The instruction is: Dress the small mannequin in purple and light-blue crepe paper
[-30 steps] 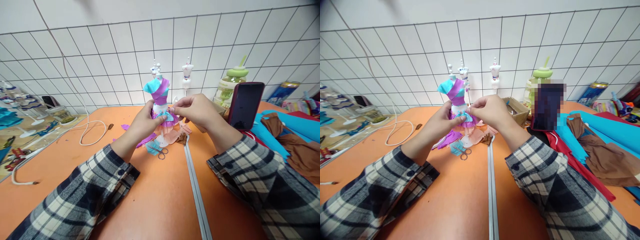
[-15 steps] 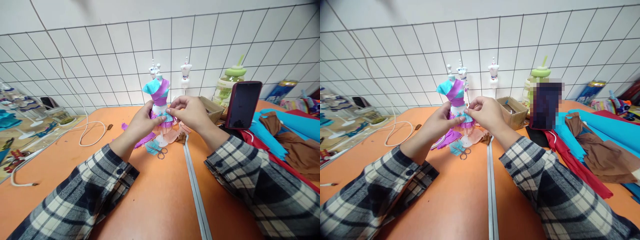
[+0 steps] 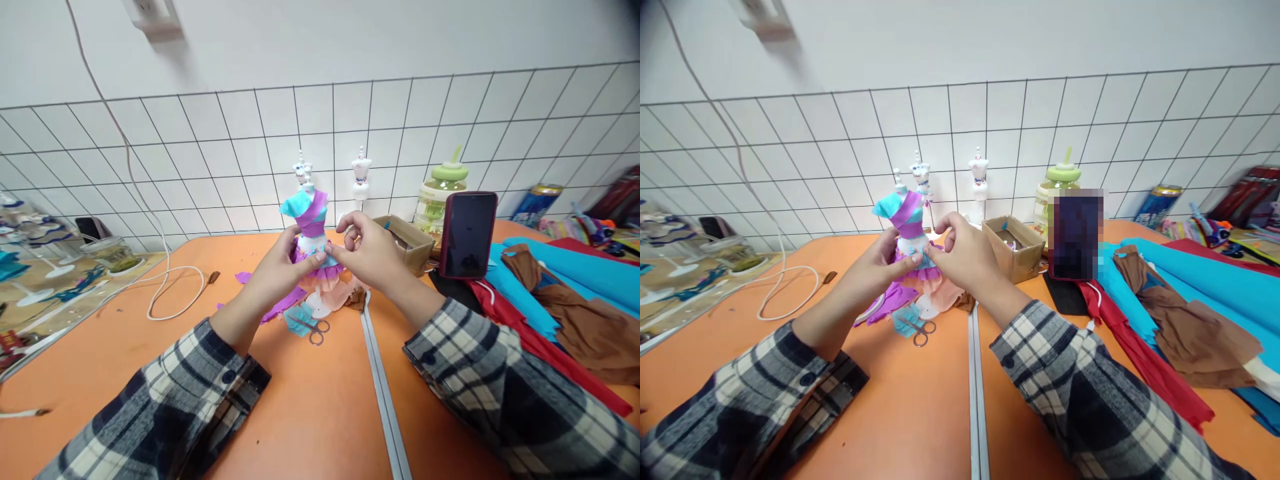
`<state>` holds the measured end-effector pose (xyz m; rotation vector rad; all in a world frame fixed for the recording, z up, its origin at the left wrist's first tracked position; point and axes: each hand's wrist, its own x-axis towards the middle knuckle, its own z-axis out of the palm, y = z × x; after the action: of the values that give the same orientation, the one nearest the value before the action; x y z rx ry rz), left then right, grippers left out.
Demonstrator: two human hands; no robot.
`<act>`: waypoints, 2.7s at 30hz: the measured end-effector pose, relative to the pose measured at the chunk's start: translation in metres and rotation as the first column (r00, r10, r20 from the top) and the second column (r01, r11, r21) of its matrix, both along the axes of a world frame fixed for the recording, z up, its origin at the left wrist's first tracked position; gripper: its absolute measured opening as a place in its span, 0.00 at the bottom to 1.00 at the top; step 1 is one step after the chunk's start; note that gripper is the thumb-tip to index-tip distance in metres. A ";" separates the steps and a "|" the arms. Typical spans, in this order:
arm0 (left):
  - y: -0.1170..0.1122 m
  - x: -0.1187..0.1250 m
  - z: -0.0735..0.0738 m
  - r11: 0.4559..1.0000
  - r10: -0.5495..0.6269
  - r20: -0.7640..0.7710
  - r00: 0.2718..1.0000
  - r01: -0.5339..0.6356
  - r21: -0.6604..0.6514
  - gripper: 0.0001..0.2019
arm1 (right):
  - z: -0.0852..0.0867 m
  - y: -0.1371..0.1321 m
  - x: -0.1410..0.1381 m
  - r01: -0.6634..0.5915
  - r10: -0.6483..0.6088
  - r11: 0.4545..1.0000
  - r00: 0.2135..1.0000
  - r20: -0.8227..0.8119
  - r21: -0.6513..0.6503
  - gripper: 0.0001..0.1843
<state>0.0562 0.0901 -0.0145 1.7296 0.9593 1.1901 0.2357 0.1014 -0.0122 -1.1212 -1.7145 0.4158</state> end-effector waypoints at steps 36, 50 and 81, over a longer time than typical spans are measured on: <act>-0.034 -0.155 -0.057 0.955 0.248 -0.530 0.811 -0.297 -0.007 0.19 | -0.101 -0.076 0.028 -0.062 0.125 0.988 0.865 0.486 -0.145 0.13; -0.034 -0.147 -0.064 0.915 0.354 0.264 0.897 -0.274 -0.296 0.23 | -0.104 -0.075 0.026 -0.062 0.138 0.983 0.875 0.464 -0.174 0.13; -0.104 -0.049 -0.069 0.931 -0.032 -0.511 0.859 0.212 0.297 0.20 | -0.079 -0.101 -0.022 -0.114 0.095 0.972 0.991 0.099 0.205 0.22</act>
<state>0.0075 -0.0135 -0.0838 2.4253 0.9473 0.8705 0.2140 0.0004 -0.0913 -0.9102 -1.8536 0.2449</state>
